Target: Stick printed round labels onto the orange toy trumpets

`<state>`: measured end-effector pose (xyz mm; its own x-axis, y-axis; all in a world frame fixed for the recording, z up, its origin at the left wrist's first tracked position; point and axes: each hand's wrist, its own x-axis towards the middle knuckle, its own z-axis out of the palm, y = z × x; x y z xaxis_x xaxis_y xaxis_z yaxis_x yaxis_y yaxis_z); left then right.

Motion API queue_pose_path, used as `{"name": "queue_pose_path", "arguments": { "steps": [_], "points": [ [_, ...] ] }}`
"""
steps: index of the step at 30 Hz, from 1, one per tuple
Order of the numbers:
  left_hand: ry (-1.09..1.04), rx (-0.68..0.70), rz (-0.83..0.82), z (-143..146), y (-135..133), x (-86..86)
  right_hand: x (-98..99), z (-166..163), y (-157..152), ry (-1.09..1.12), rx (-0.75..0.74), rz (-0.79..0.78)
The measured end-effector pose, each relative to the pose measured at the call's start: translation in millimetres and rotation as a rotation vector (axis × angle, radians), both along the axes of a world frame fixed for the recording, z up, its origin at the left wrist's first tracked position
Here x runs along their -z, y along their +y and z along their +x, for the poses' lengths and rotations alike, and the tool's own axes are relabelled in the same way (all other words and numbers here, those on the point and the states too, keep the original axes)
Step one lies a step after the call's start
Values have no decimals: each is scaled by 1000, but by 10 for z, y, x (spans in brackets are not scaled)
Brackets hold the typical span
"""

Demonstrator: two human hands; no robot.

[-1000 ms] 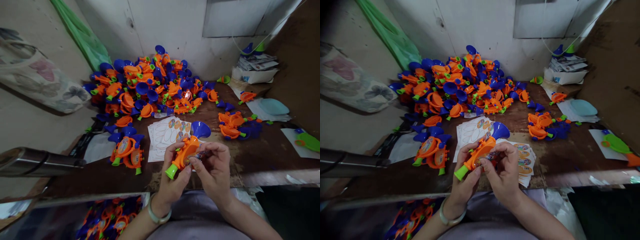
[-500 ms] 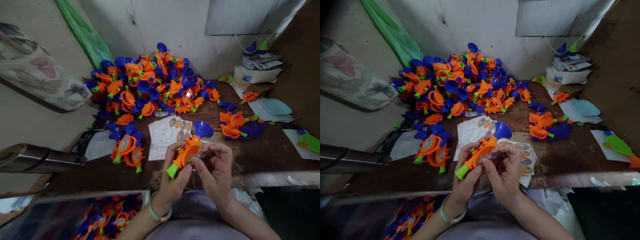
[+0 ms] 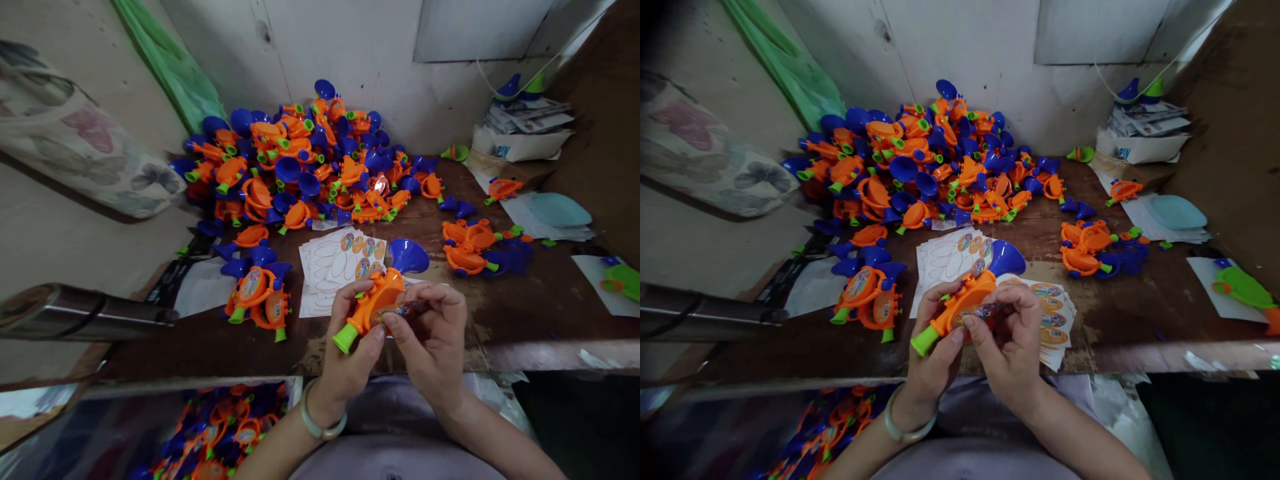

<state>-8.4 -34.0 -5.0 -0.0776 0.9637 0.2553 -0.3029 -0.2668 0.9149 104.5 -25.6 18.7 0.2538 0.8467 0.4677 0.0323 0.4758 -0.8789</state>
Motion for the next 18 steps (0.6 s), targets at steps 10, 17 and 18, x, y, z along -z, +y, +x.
{"name": "queue_pose_path", "arguments": {
  "steps": [10,17,18],
  "points": [
    [-53,19,-33,24,0,7,38,15,18,-59,19,40],
    [-84,10,30,29,-42,39,67,151,133,-240,117,117],
    [-83,13,27,27,-49,46,74,170,148,-263,121,97]
  ]
}}
